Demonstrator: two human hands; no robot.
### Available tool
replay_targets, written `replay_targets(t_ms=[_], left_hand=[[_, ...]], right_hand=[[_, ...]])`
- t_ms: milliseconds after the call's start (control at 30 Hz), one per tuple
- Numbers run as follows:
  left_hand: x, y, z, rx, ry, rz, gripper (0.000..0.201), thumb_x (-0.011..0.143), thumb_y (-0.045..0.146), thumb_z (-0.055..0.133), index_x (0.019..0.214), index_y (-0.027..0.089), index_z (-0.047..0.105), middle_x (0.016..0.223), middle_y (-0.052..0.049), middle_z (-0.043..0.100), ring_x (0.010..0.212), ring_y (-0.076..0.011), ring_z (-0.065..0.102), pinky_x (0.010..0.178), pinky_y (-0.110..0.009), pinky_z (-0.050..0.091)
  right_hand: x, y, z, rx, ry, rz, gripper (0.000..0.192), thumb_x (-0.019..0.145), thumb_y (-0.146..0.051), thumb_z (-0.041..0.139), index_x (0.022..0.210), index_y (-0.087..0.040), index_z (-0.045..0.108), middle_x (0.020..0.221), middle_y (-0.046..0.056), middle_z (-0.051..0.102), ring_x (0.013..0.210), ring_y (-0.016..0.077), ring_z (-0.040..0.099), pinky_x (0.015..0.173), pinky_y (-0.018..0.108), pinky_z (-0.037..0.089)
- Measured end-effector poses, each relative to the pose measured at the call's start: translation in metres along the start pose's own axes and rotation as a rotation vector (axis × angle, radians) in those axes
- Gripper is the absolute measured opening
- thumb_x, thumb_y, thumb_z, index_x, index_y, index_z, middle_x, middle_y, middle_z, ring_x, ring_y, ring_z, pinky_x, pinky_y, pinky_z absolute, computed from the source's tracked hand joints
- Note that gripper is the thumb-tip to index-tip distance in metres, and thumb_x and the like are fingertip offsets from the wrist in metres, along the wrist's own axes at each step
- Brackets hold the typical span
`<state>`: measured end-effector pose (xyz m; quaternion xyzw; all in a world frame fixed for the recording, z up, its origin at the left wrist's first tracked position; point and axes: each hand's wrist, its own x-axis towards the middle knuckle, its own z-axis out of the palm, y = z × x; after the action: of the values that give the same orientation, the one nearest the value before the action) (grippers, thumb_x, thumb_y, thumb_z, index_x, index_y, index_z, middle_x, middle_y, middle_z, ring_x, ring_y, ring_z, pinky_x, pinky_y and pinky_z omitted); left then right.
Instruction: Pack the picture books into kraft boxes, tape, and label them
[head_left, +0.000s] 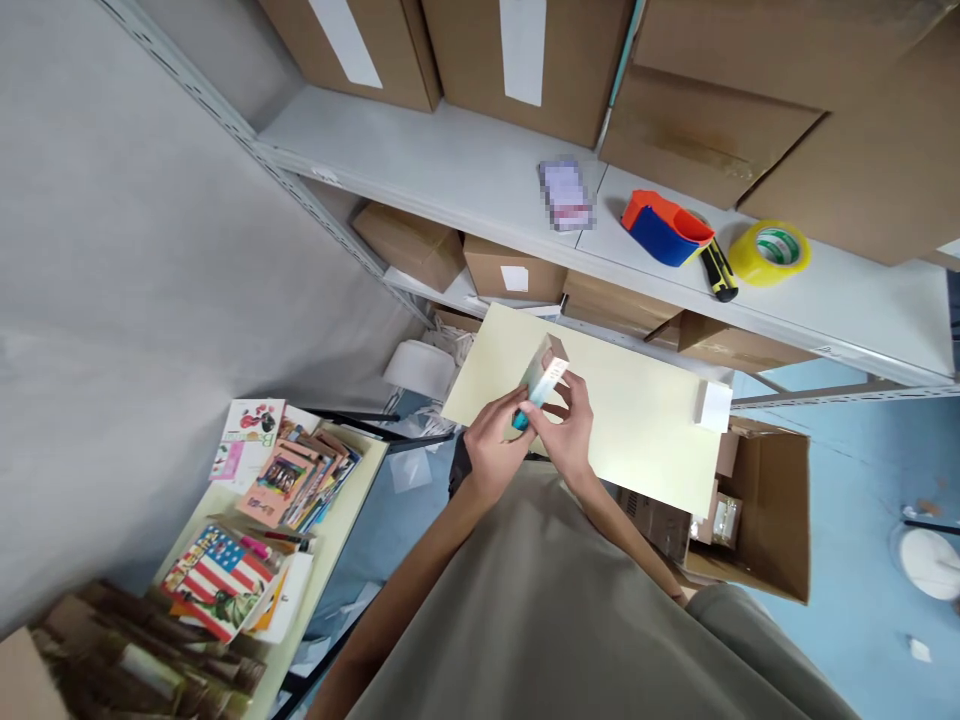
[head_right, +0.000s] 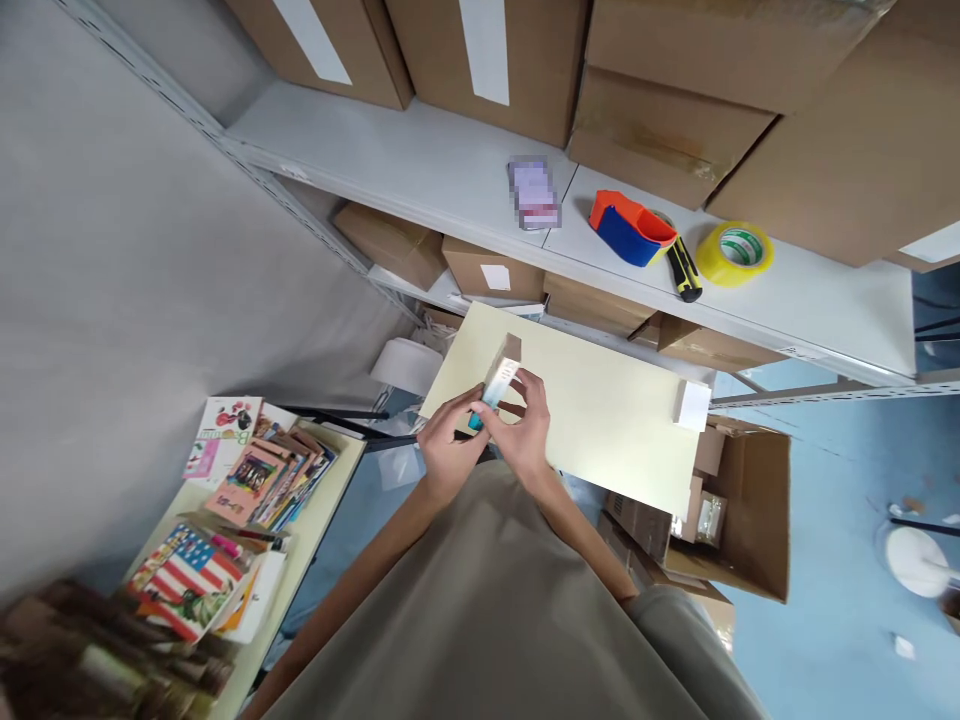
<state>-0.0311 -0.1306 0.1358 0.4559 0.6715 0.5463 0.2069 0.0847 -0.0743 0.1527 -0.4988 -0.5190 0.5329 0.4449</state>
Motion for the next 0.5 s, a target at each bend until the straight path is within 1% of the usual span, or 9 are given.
replay_targets(t_ms=[33, 100, 167, 200, 267, 333, 367, 433, 500], left_hand=[[-0.001, 0.0, -0.001, 0.022, -0.021, 0.044, 0.027, 0.103, 0.048, 0.083, 0.124, 0.031, 0.088, 0.13, -0.011, 0.087, 0.125, -0.0338, 0.083, 0.119, -0.054, 0.065], [0.0, 0.0, -0.002, 0.039, -0.088, 0.101, 0.026, 0.104, 0.046, 0.082, 0.124, 0.032, 0.087, 0.13, -0.012, 0.087, 0.126, -0.0347, 0.083, 0.118, -0.056, 0.065], [0.003, 0.0, -0.005, 0.04, -0.144, 0.114, 0.031, 0.104, 0.048, 0.082, 0.13, 0.031, 0.086, 0.133, -0.013, 0.086, 0.129, -0.0355, 0.081, 0.12, -0.058, 0.063], [0.005, -0.001, -0.007, 0.039, -0.146, 0.097, 0.037, 0.103, 0.05, 0.083, 0.135, 0.03, 0.084, 0.138, -0.014, 0.084, 0.134, -0.0363, 0.078, 0.122, -0.059, 0.062], [0.012, -0.005, -0.011, 0.003, -0.093, 0.006, 0.056, 0.1, 0.058, 0.085, 0.147, 0.028, 0.078, 0.153, -0.016, 0.077, 0.148, -0.0379, 0.07, 0.127, -0.06, 0.058], [0.02, -0.011, -0.015, -0.141, -0.073, -0.156, 0.072, 0.097, 0.069, 0.086, 0.152, 0.025, 0.073, 0.16, -0.019, 0.072, 0.151, -0.0393, 0.068, 0.124, -0.058, 0.06], [0.025, -0.014, -0.017, -0.252, -0.104, -0.25, 0.076, 0.096, 0.074, 0.085, 0.151, 0.023, 0.074, 0.158, -0.02, 0.074, 0.147, -0.0398, 0.071, 0.12, -0.056, 0.063], [0.032, -0.019, -0.021, -0.473, -0.201, -0.414, 0.076, 0.093, 0.079, 0.085, 0.14, 0.02, 0.08, 0.143, -0.02, 0.082, 0.132, -0.0392, 0.079, 0.109, -0.052, 0.068], [0.037, -0.019, -0.023, -0.592, -0.25, -0.505, 0.07, 0.089, 0.076, 0.09, 0.129, 0.019, 0.084, 0.128, -0.017, 0.087, 0.121, -0.0377, 0.084, 0.104, -0.05, 0.07]], right_hand=[[0.0, 0.001, 0.003, 0.016, 0.019, 0.018, 0.074, 0.085, -0.066, 0.095, 0.145, -0.031, 0.068, 0.147, 0.014, 0.072, 0.131, 0.0339, 0.074, 0.092, 0.042, 0.07], [0.004, 0.003, 0.007, 0.067, 0.051, 0.071, 0.07, 0.086, -0.069, 0.091, 0.139, -0.029, 0.068, 0.138, 0.013, 0.076, 0.125, 0.0322, 0.075, 0.092, 0.042, 0.069], [0.012, 0.004, 0.005, 0.119, 0.069, 0.118, 0.064, 0.088, -0.073, 0.086, 0.131, -0.029, 0.07, 0.131, 0.012, 0.08, 0.125, 0.0323, 0.075, 0.097, 0.044, 0.068], [0.017, 0.005, 0.002, 0.137, 0.067, 0.131, 0.063, 0.087, -0.074, 0.086, 0.128, -0.029, 0.071, 0.13, 0.012, 0.081, 0.127, 0.033, 0.074, 0.099, 0.045, 0.067], [0.026, 0.004, -0.004, 0.166, 0.025, 0.145, 0.062, 0.083, -0.075, 0.088, 0.123, -0.028, 0.074, 0.13, 0.012, 0.083, 0.128, 0.0346, 0.075, 0.103, 0.047, 0.066], [0.032, 0.003, -0.01, 0.21, -0.048, 0.174, 0.063, 0.08, -0.076, 0.091, 0.12, -0.028, 0.077, 0.129, 0.011, 0.085, 0.125, 0.0353, 0.077, 0.104, 0.048, 0.066], [0.034, 0.002, -0.012, 0.235, -0.087, 0.197, 0.065, 0.079, -0.077, 0.092, 0.119, -0.028, 0.077, 0.127, 0.01, 0.086, 0.122, 0.0354, 0.079, 0.102, 0.049, 0.067], [0.035, 0.001, -0.015, 0.279, -0.169, 0.248, 0.067, 0.078, -0.078, 0.093, 0.12, -0.028, 0.078, 0.12, 0.009, 0.088, 0.116, 0.035, 0.081, 0.098, 0.048, 0.068], [0.035, 0.0, -0.015, 0.287, -0.241, 0.272, 0.067, 0.079, -0.077, 0.094, 0.122, -0.028, 0.079, 0.117, 0.006, 0.089, 0.11, 0.0331, 0.083, 0.095, 0.047, 0.069]])
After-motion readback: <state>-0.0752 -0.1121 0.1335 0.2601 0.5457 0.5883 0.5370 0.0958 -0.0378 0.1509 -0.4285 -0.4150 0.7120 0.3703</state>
